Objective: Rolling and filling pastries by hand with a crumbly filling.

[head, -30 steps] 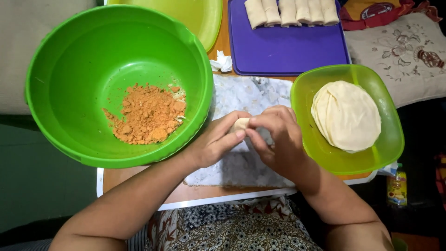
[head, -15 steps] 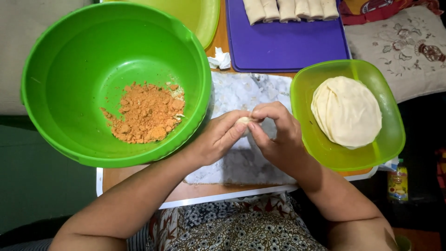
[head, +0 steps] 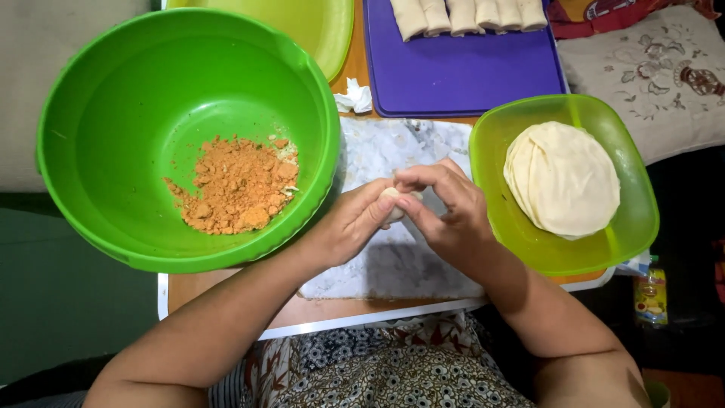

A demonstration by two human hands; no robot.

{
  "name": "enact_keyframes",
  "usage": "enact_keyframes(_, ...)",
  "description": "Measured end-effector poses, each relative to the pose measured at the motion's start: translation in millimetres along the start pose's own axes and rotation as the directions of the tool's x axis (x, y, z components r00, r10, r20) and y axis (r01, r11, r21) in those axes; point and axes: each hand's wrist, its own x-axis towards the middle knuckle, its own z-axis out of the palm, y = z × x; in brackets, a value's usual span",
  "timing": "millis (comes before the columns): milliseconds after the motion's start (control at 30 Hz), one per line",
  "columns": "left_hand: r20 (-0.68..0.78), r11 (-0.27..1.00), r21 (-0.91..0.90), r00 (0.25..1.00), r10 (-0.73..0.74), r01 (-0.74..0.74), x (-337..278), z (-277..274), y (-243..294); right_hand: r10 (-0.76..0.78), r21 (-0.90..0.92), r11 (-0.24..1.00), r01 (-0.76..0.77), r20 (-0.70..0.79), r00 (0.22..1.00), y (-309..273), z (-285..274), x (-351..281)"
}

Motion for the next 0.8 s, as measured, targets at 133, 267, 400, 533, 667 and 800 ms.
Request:
enact_keyframes(133, 0.012, 0.999, 0.044, 1.000, 0.004, -0.004, -1, -1, -6, 0.028, -0.004, 1.000, -0.028, -0.019, 0.999, 10, 1, -8)
enact_keyframes(267, 0.065, 0.986, -0.162, 0.997, -0.030, 0.040, -1, -5, -21, 0.272, 0.351, 0.895, -0.276, 0.062, 0.960, 22, -1, -11)
enact_keyframes(400, 0.072, 0.777, -0.609, 0.986, -0.148, 0.161, 3, -3, -26, 0.200, 0.392, 0.901, -0.185, 0.003, 0.980, 30, 2, -11)
enact_keyframes(533, 0.044, 0.888, -0.440, 0.992, -0.122, 0.129, 6, -1, -30, 0.203, 0.157, 0.967, -0.203, 0.013, 0.979, 20, 3, -3)
enact_keyframes(667, 0.035, 0.904, -0.405, 0.991, -0.132, 0.135, 5, 1, -33, -0.023, -0.062, 0.998, 0.023, -0.010, 1.000, 15, -4, 4)
enact_keyframes(800, 0.022, 0.925, -0.350, 0.988, -0.151, 0.149, 7, 1, -32, -0.251, -0.051, 0.965, 0.257, 0.105, 0.962, -8, -14, 16)
